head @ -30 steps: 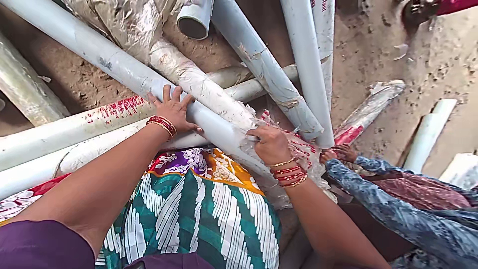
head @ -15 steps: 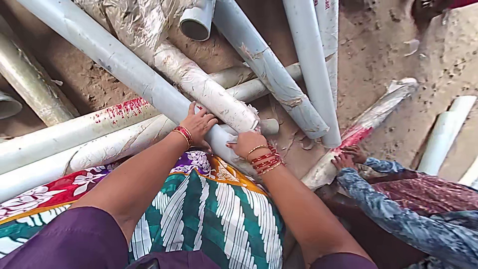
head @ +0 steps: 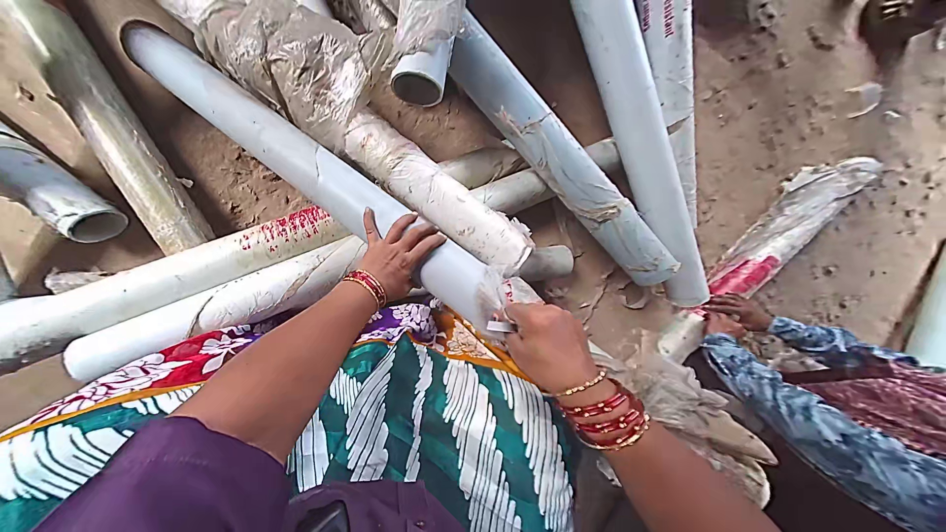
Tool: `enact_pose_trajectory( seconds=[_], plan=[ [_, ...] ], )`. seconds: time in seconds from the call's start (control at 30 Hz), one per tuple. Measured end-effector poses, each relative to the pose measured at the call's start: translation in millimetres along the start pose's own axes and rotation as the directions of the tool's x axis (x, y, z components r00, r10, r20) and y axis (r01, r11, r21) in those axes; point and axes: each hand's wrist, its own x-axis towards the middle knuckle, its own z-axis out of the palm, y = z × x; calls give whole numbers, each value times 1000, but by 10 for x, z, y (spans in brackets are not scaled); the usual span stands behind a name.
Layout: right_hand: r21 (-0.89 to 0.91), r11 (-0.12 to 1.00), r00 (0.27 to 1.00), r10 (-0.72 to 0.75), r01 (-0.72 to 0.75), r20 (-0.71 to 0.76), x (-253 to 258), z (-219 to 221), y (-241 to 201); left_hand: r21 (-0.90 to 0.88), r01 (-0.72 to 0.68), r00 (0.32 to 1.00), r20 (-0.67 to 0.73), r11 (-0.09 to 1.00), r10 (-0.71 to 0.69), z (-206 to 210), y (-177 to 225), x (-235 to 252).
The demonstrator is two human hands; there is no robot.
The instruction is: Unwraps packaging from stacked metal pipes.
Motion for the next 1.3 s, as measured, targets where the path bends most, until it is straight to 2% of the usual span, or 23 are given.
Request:
enact_pose_trajectory(
  seconds=[0.13,0.2,0.23,0.3,0.33,0.4,0.43,0.47,0.53,0.57,0.6,0.67,0.73,0.77,0.87,0.93,1.2,1.3],
  plan=[
    [-2,998,985,-54,55,-166,-253,22,26,35,-113,962,-248,993,118,226,43,-122],
    [10,994,972,-102,106,-210,-238,127,69,2,-96,980,-174,995,95,216,57,-186],
    [24,993,973,-105,112,-203,-193,165,91,-30,-55,996,-66,998,52,163,85,-189],
    [63,995,991,-68,75,-113,-48,195,94,-88,83,984,163,993,-68,15,157,-161],
    [62,996,996,-63,67,-61,36,210,68,-119,158,971,200,980,-133,-30,187,-183],
    [30,991,989,-132,134,-65,247,288,-19,-284,352,936,126,892,-329,-62,169,-283],
    [19,985,981,-170,172,-98,357,333,-74,-418,459,875,59,784,-481,-59,157,-307],
    [8,978,970,-206,209,-126,461,364,-124,-557,547,760,17,625,-650,-83,176,-266],
    [-8,963,957,-268,269,-112,677,404,-270,-722,649,416,71,241,-907,-247,163,3],
    [-18,958,956,-288,287,-64,778,408,-366,-729,681,258,155,66,-954,-345,87,183],
    [-23,958,958,-287,287,6,861,415,-458,-711,700,143,227,-63,-963,-381,-18,346],
    [-40,977,956,-195,209,220,986,426,-624,-680,694,-20,314,-239,-949,-295,-170,587],
    [-72,996,905,-21,57,425,1164,418,-758,-688,644,-112,350,-336,-930,-188,-287,755],
    [-67,998,883,44,-14,467,1237,435,-761,-698,627,-144,334,-346,-932,-139,-341,824],
    [24,982,850,151,-189,505,1292,494,-610,-702,645,-200,229,-304,-953,18,-473,910],
    [68,969,831,167,-238,531,1299,462,-556,-698,644,-205,235,-312,-950,24,-531,929],
    [128,958,860,167,-258,482,935,271,-516,-706,626,-200,263,-330,-944,7,-570,908],
    [203,959,926,113,-196,361,615,169,-411,-721,610,-192,268,-329,-944,38,-578,887]
  ],
)
